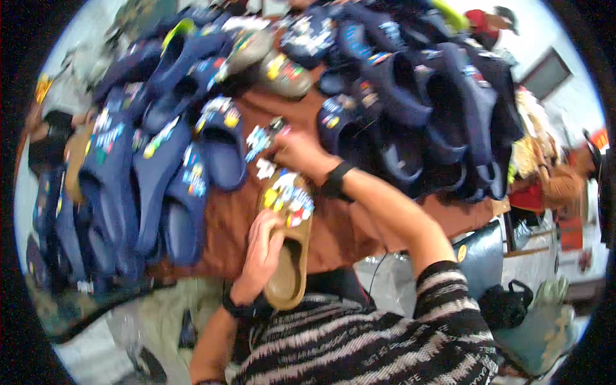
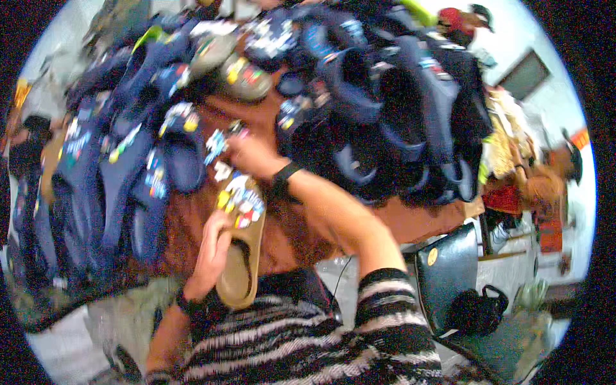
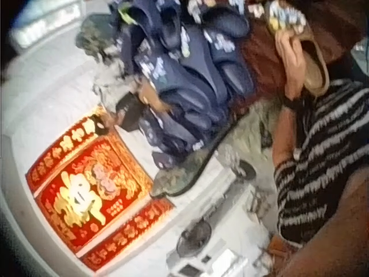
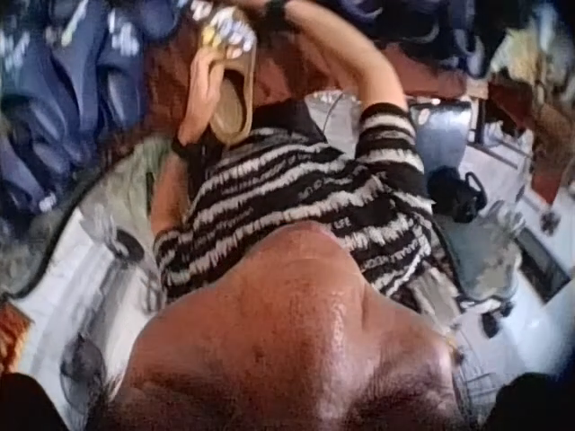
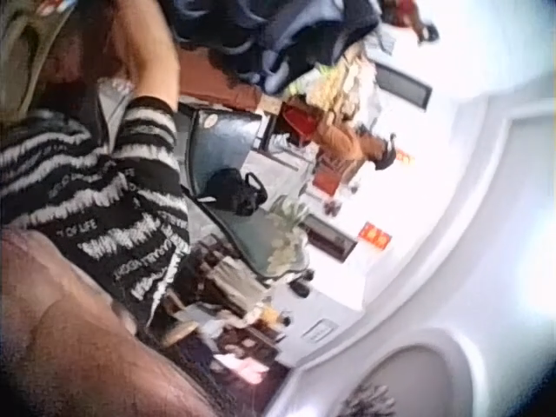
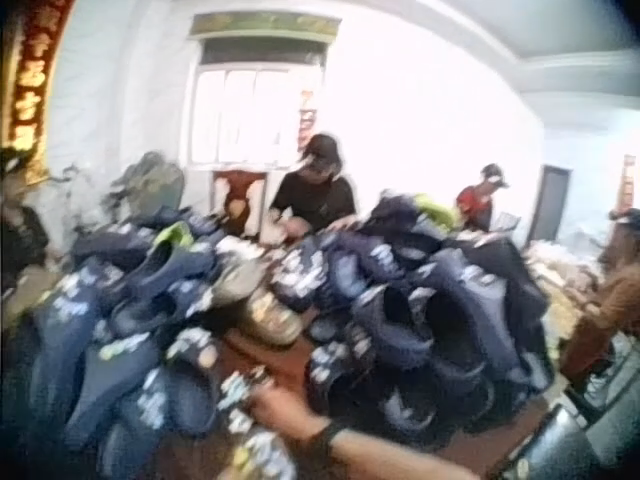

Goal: Attach decorative charms to clogs.

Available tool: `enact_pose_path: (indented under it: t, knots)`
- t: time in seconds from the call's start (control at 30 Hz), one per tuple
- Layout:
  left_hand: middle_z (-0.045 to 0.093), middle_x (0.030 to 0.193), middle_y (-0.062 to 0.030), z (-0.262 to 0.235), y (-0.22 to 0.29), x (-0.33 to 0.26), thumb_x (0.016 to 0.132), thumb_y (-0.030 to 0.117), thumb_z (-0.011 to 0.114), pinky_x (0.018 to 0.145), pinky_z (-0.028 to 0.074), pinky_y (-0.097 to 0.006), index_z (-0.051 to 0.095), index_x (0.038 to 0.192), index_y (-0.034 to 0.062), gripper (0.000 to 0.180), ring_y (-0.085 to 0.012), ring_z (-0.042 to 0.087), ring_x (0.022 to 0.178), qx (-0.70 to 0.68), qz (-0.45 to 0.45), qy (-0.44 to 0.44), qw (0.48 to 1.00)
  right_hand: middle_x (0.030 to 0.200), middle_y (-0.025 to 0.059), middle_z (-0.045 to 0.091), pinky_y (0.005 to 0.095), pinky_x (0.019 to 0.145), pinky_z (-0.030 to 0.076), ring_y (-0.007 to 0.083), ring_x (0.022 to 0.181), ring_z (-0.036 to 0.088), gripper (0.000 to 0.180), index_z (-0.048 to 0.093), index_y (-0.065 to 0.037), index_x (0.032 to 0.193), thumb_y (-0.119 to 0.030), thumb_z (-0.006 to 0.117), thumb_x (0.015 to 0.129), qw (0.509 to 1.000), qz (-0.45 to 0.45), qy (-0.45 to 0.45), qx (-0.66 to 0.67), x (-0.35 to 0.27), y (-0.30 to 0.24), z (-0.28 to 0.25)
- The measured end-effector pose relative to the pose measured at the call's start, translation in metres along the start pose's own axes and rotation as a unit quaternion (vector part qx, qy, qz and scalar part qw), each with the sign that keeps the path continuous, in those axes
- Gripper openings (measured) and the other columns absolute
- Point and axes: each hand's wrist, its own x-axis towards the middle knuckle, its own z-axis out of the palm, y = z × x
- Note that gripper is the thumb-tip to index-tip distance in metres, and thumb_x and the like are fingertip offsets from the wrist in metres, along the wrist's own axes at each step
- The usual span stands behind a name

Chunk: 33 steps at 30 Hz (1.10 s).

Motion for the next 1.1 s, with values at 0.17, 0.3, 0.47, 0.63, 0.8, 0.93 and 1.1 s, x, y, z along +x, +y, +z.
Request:
enact_pose_path:
  t: [0.17,0.3,0.47,0.63,0.8,0.93,1.1]
  knots:
    - [0.050,0.138,-0.0196,-0.002,0.002,0.006,0.104,0.017,0.050,0.120,0.028,-0.045,0.053,0.122,0.0018,0.024,-0.0363,0.040,0.141,0.017,0.015,-0.029,0.999,0.090,0.0120,0.068,0.0348,0.076,0.053,0.0179,0.084,0.063,0.018,0.063,0.000,0.103,-0.004,0.069,0.087,0.978,0.049,0.060,0.194,-0.030,0.000,-0.030]
    - [0.049,0.140,-0.0194,-0.007,-0.001,-0.002,0.105,0.020,0.049,0.119,0.028,-0.045,0.053,0.123,0.0025,0.025,-0.0366,0.039,0.142,0.007,-0.007,-0.023,1.000,0.092,0.0071,0.069,0.0300,0.078,0.053,0.0136,0.087,0.063,0.019,0.064,0.003,0.107,-0.007,0.070,0.092,0.959,0.082,0.012,0.272,-0.054,-0.019,-0.035]
    - [0.044,0.143,-0.0195,-0.007,0.002,-0.009,0.106,0.022,0.049,0.119,0.028,-0.045,0.052,0.125,0.0022,0.027,-0.0370,0.037,0.143,-0.014,-0.016,-0.024,0.999,0.092,0.0040,0.071,0.0289,0.078,0.052,0.0092,0.087,0.062,0.015,0.066,0.003,0.104,-0.006,0.070,0.093,0.955,0.096,-0.086,0.266,-0.087,-0.060,-0.044]
    - [0.042,0.145,-0.0196,-0.006,0.001,-0.012,0.106,0.021,0.049,0.120,0.028,-0.044,0.051,0.126,0.0022,0.028,-0.0367,0.037,0.143,-0.021,-0.016,-0.017,1.000,0.088,0.0148,0.069,0.0391,0.073,0.055,0.0275,0.083,0.069,0.016,0.064,0.000,0.099,-0.007,0.073,0.087,0.969,0.067,-0.127,0.201,-0.100,-0.083,-0.038]
    - [0.042,0.146,-0.0199,-0.007,0.002,-0.011,0.106,0.021,0.049,0.120,0.028,-0.044,0.050,0.127,0.0021,0.029,-0.0365,0.036,0.144,-0.030,-0.013,-0.017,0.999,0.092,0.0170,0.066,0.0460,0.074,0.055,0.0398,0.089,0.067,0.018,0.065,-0.004,0.100,-0.009,0.073,0.085,0.991,-0.034,-0.123,0.026,-0.097,-0.093,-0.039]
    - [0.041,0.146,-0.0198,-0.008,0.000,-0.012,0.106,0.022,0.049,0.120,0.028,-0.044,0.050,0.128,0.0023,0.029,-0.0368,0.035,0.145,-0.027,-0.016,-0.022,0.999,0.092,0.0171,0.064,0.0473,0.075,0.055,0.0408,0.090,0.067,0.015,0.066,-0.005,0.101,-0.006,0.068,0.086,0.989,-0.078,-0.124,-0.008,-0.099,-0.095,-0.036]
    - [0.041,0.146,-0.0196,-0.008,-0.002,-0.012,0.106,0.022,0.049,0.120,0.027,-0.044,0.050,0.129,0.0027,0.030,-0.0371,0.035,0.145,-0.022,-0.011,-0.027,0.999,0.094,0.0173,0.065,0.0466,0.076,0.055,0.0406,0.091,0.066,0.016,0.069,-0.003,0.103,-0.004,0.065,0.087,0.989,-0.087,-0.115,0.009,-0.104,-0.100,-0.038]
